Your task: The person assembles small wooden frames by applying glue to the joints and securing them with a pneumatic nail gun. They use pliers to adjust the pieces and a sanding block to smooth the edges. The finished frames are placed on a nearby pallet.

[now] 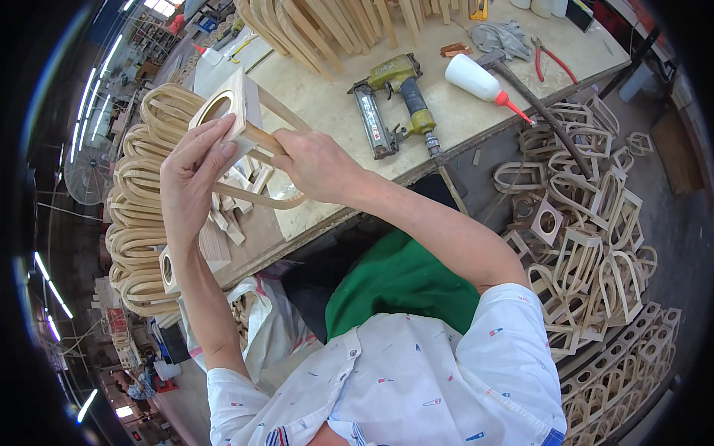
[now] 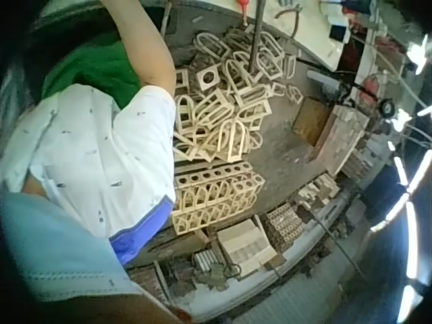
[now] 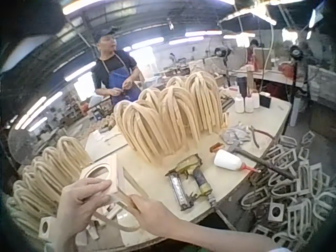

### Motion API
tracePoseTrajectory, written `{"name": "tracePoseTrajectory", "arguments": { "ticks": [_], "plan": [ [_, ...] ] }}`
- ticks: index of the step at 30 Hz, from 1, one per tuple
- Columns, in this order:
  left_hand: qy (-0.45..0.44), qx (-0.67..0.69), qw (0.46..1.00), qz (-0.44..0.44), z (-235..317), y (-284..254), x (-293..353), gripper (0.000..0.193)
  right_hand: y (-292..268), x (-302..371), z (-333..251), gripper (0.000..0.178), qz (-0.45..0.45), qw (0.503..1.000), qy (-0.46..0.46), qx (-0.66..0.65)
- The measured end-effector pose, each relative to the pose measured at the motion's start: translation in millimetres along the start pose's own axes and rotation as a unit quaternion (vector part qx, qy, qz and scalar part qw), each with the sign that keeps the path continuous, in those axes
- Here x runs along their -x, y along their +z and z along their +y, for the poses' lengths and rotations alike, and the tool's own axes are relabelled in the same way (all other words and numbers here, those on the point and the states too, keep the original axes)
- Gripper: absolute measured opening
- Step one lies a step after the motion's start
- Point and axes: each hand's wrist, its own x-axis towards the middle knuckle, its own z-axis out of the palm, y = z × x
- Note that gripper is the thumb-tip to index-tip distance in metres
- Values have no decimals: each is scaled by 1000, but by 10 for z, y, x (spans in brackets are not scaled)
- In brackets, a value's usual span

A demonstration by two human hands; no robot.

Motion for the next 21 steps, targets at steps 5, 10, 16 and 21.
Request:
{"name": "tracePoseTrajectory", "arguments": {
  "ticks": [5,10,16,21],
  "plan": [
    [5,-6,1000,4,0,8,14,28,1,3,4,20,-2,1000,3,4],
    [1,-14,1000,0,-2,-11,17,29,-21,-3,-46,22,-18,1000,19,18],
    [37,-50,998,9,-42,-33,3,27,-6,1,-53,23,-18,999,25,14],
    [36,-47,998,17,-25,-10,9,26,-26,3,-53,22,-32,998,38,34]
  ]
}}
